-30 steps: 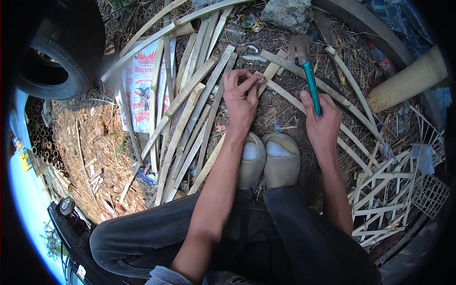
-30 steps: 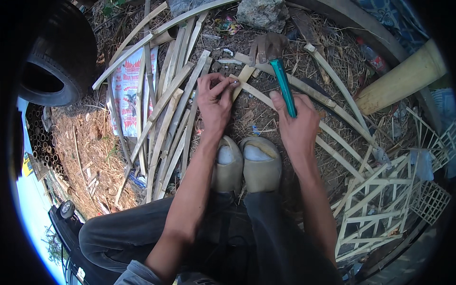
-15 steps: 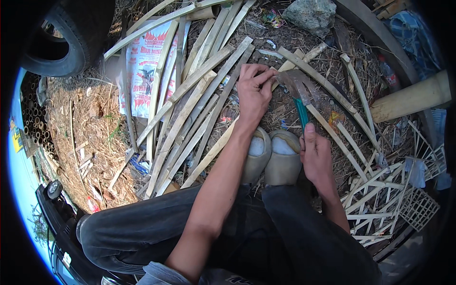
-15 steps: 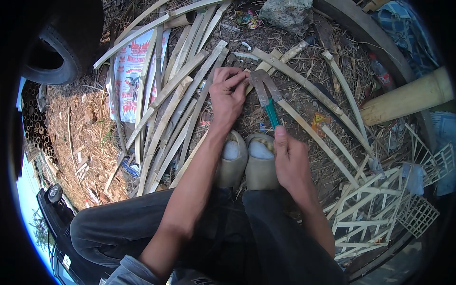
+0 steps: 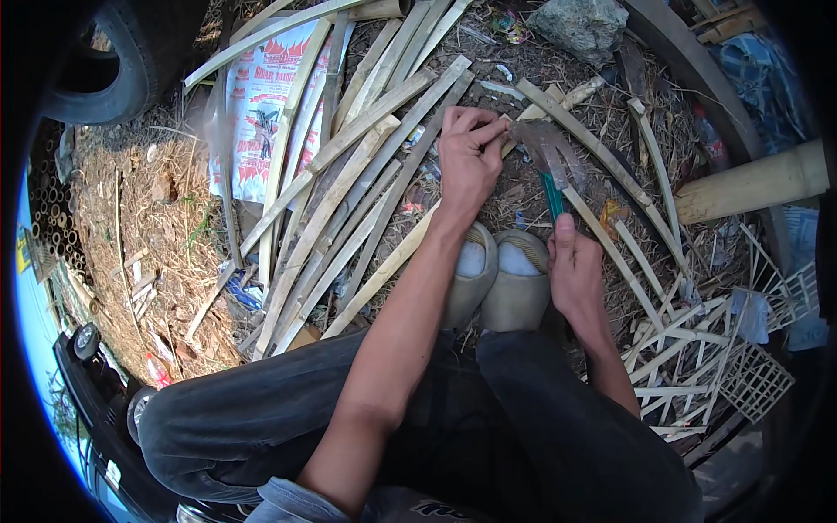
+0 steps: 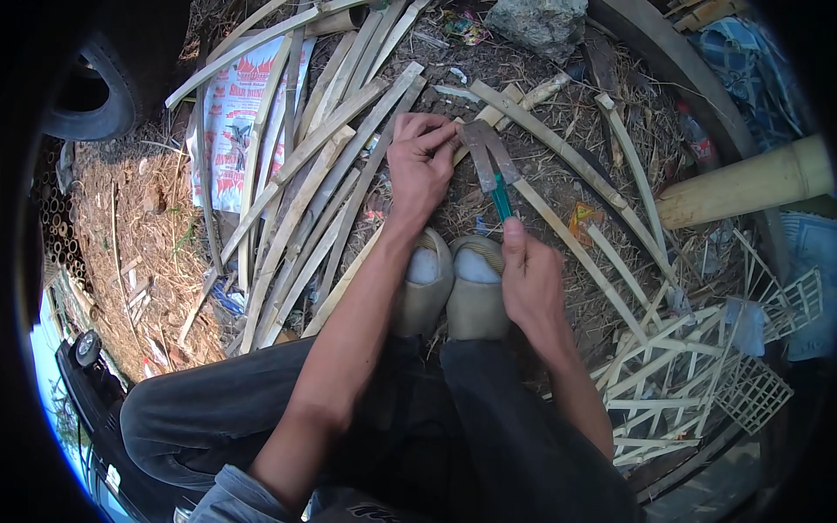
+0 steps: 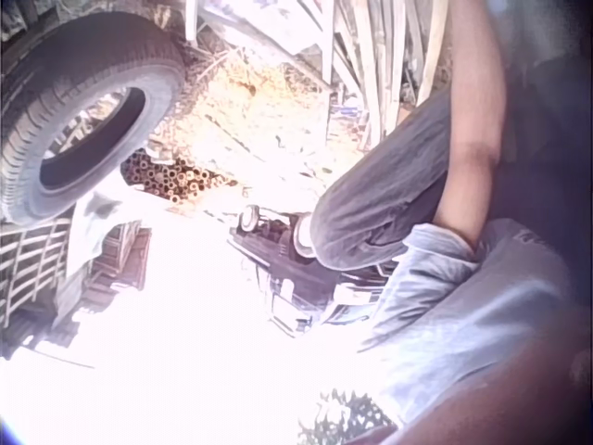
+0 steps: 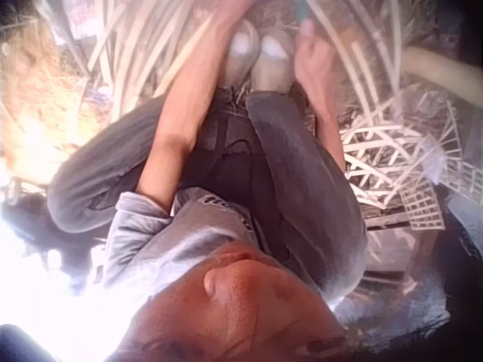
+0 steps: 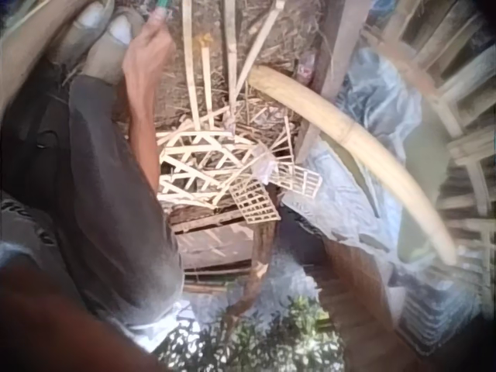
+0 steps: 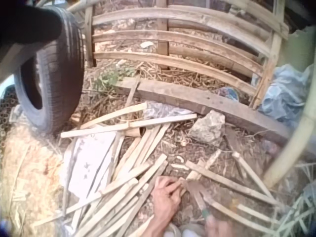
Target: The person constructs a wooden lattice by hand and using a hammer to secure thin bamboo strips together on a dirt ground surface.
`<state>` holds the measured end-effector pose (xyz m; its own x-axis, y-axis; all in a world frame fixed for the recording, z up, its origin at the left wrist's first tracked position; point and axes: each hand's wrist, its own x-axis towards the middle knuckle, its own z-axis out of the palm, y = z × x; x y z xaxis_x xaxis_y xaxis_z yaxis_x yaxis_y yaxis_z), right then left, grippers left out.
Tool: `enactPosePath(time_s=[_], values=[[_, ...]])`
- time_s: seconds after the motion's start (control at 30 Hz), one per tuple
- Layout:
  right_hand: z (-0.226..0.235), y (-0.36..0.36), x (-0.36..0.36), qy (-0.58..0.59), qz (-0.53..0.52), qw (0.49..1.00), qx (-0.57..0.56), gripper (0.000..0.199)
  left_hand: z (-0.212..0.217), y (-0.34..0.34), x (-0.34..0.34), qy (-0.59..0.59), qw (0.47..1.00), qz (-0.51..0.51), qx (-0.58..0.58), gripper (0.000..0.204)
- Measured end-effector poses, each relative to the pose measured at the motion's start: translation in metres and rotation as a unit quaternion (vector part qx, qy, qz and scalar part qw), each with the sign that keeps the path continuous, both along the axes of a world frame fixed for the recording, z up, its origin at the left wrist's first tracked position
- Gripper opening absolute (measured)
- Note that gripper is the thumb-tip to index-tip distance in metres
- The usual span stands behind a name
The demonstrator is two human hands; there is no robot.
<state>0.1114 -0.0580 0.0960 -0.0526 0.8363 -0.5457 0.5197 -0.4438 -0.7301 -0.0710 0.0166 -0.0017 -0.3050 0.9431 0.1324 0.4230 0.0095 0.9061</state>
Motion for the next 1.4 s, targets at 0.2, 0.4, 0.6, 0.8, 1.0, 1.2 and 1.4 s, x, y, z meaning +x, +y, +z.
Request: enactPosePath(time_s=[0.2,0.4,0.6,0.8,1.0,1.2,1.4], values=[[0.007,-0.007,-0.003,0.048,-0.032,0.998,0.033,0.069,0.001,0.0,-0.002,-0.002,1.0,-0.014,-0.007,0.022],[0.015,-0.006,-0.001,0.05,-0.045,0.998,-0.013,0.071,0.002,0.004,-0.001,0.01,0.999,-0.03,-0.007,0.023],[0.008,-0.001,-0.002,-0.041,0.014,0.999,-0.006,0.072,0.0,0.0,-0.002,0.003,1.0,-0.026,-0.01,0.023],[0.005,0.002,0.003,-0.03,0.013,0.998,-0.055,0.065,0.004,-0.001,-0.001,0.004,1.0,-0.026,-0.015,0.019],[0.017,-0.001,-0.002,0.01,-0.023,1.0,0.015,0.068,0.001,0.0,0.0,0.007,0.999,-0.029,-0.021,0.019],[0.021,-0.003,-0.004,0.008,-0.006,1.0,0.002,0.07,-0.003,0.004,0.002,0.014,1.0,-0.023,0.013,0.02],[0.026,0.0,-0.003,-0.02,-0.015,0.999,-0.035,0.071,0.003,-0.004,-0.001,0.047,0.998,-0.042,-0.027,0.02]])
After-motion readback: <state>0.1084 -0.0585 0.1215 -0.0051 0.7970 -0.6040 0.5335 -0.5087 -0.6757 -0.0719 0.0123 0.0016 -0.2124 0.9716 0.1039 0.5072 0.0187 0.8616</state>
